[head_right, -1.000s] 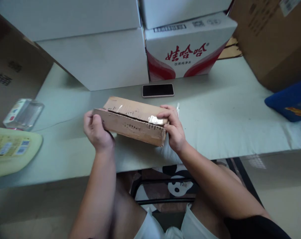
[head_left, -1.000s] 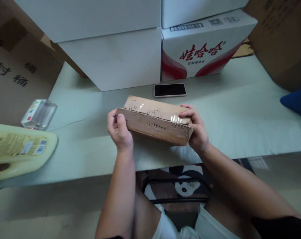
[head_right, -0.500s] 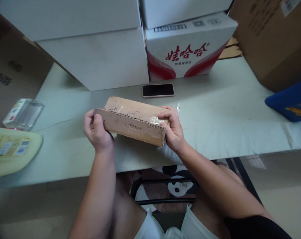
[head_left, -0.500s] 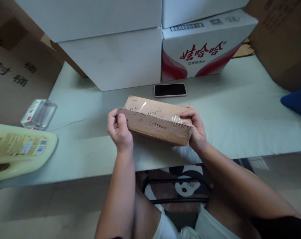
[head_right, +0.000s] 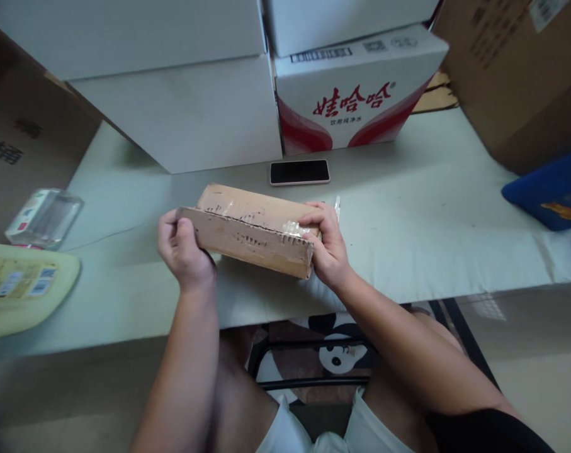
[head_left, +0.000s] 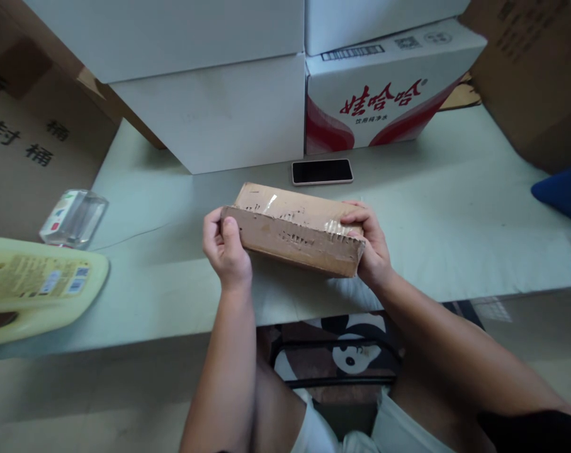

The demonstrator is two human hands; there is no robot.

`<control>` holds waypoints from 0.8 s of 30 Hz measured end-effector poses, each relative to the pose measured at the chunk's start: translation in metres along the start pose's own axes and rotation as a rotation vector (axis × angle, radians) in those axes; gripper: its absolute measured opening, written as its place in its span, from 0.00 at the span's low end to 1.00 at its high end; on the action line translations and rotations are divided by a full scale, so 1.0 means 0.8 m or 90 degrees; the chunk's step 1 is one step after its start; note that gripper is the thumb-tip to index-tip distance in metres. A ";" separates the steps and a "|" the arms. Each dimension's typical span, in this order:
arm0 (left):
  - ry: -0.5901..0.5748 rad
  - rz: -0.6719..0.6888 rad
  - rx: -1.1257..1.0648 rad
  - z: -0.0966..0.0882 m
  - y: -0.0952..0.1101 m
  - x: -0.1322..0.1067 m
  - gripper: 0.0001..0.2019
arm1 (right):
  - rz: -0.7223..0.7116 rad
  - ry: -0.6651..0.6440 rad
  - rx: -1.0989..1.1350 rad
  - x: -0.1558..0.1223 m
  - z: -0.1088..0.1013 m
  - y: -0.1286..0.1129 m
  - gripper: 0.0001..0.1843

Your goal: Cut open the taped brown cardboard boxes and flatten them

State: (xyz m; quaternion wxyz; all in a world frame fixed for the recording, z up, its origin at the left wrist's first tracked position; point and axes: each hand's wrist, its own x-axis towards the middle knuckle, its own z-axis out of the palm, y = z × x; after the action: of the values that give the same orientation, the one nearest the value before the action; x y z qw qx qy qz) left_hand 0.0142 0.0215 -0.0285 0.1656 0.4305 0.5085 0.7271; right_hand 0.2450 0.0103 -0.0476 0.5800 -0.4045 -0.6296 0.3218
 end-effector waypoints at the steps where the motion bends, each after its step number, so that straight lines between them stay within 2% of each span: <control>1: 0.000 0.002 -0.006 0.000 0.000 0.000 0.13 | -0.002 0.001 0.004 0.000 0.000 0.000 0.12; 6: -0.001 -0.003 -0.030 0.000 0.002 -0.001 0.10 | 0.007 0.003 0.010 0.000 0.001 0.000 0.11; 12: 0.002 -0.008 -0.015 -0.001 0.000 -0.001 0.13 | -0.005 0.003 0.031 0.000 0.001 0.001 0.11; 24: -0.011 0.050 0.016 -0.003 -0.006 0.001 0.15 | -0.018 -0.005 0.035 0.000 -0.001 0.005 0.13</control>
State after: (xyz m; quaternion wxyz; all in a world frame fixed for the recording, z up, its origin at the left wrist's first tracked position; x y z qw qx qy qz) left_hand 0.0109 0.0224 -0.0326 0.1357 0.4581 0.4992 0.7228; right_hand 0.2463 0.0117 -0.0509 0.5929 -0.3783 -0.6285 0.3321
